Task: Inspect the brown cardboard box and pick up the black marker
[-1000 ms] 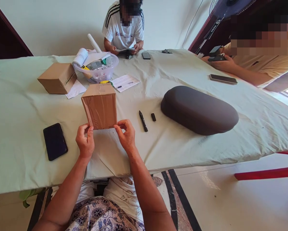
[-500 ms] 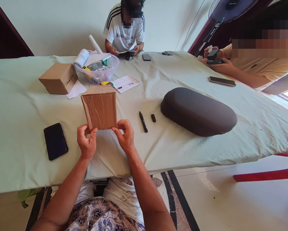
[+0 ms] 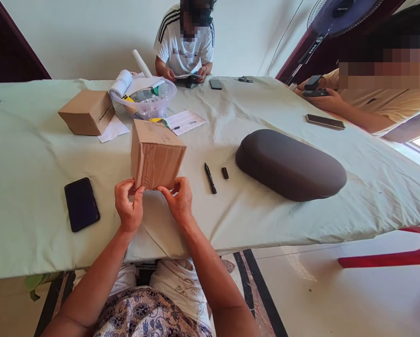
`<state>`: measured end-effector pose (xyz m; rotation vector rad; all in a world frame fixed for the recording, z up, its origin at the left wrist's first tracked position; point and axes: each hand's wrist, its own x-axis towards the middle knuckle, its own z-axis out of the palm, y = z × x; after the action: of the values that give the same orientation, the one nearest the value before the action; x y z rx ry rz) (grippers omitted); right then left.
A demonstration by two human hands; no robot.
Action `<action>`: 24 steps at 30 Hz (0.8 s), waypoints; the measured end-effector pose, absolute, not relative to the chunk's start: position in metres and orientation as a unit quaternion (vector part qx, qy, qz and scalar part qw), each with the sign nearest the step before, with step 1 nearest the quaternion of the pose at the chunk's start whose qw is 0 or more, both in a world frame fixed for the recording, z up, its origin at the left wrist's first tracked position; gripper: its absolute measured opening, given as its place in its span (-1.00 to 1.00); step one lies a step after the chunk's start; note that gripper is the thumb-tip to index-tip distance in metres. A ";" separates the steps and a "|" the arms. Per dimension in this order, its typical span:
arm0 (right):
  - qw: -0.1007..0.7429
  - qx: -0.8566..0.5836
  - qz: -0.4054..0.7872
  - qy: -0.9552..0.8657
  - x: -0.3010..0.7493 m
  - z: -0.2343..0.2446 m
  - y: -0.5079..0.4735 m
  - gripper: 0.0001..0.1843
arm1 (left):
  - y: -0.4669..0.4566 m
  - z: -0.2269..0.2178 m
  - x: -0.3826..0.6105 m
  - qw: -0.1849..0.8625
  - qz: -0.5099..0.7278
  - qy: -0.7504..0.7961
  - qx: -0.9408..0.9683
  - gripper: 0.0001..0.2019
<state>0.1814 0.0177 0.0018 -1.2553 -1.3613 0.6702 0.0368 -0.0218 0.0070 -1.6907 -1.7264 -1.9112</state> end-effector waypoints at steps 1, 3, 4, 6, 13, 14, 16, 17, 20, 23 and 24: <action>0.534 -0.537 0.287 -0.587 0.181 0.001 0.018 -0.42 | -0.022 0.008 0.036 0.044 -0.621 -0.560 -0.547 -0.81; 0.492 -0.533 0.304 -0.618 0.181 0.000 0.017 -0.42 | -0.021 0.010 0.034 0.075 -0.622 -0.561 -0.541 -0.82; 0.473 -0.525 0.312 -0.636 0.181 -0.001 0.017 -0.43 | -0.021 0.011 0.032 0.090 -0.624 -0.563 -0.535 -0.82; 0.436 -0.511 0.320 -0.669 0.182 -0.001 0.017 -0.42 | -0.020 0.013 0.028 0.111 -0.627 -0.566 -0.523 -0.82; 0.556 -0.582 0.221 -0.550 0.205 0.008 0.023 -0.38 | -0.018 0.013 0.021 0.148 -0.602 -0.543 -0.567 -0.80; 0.605 -0.572 0.189 -0.521 0.207 0.009 0.023 -0.41 | -0.018 0.012 0.022 0.149 -0.599 -0.537 -0.575 -0.80; 0.659 -0.536 0.130 -0.512 0.208 0.009 0.023 -0.43 | -0.018 0.011 0.024 0.153 -0.592 -0.527 -0.591 -0.80; 0.663 -0.516 0.102 -0.533 0.207 0.009 0.022 -0.40 | -0.018 0.011 0.026 0.155 -0.586 -0.521 -0.601 -0.80; 0.633 -0.460 0.017 -0.623 0.200 0.008 0.017 -0.26 | -0.018 0.010 0.030 0.166 -0.567 -0.494 -0.638 -0.81; 0.598 -0.440 -0.046 -0.669 0.192 0.011 0.014 -0.17 | -0.019 0.008 0.034 0.158 -0.560 -0.474 -0.661 -0.82; 0.589 -0.445 -0.055 -0.672 0.190 0.012 0.013 -0.17 | -0.020 0.008 0.035 0.152 -0.559 -0.475 -0.663 -0.82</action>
<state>0.1901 0.0131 0.0116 -1.0359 -1.5645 -0.1284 0.0347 -0.0195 0.0081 -1.9020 -1.3621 -1.6048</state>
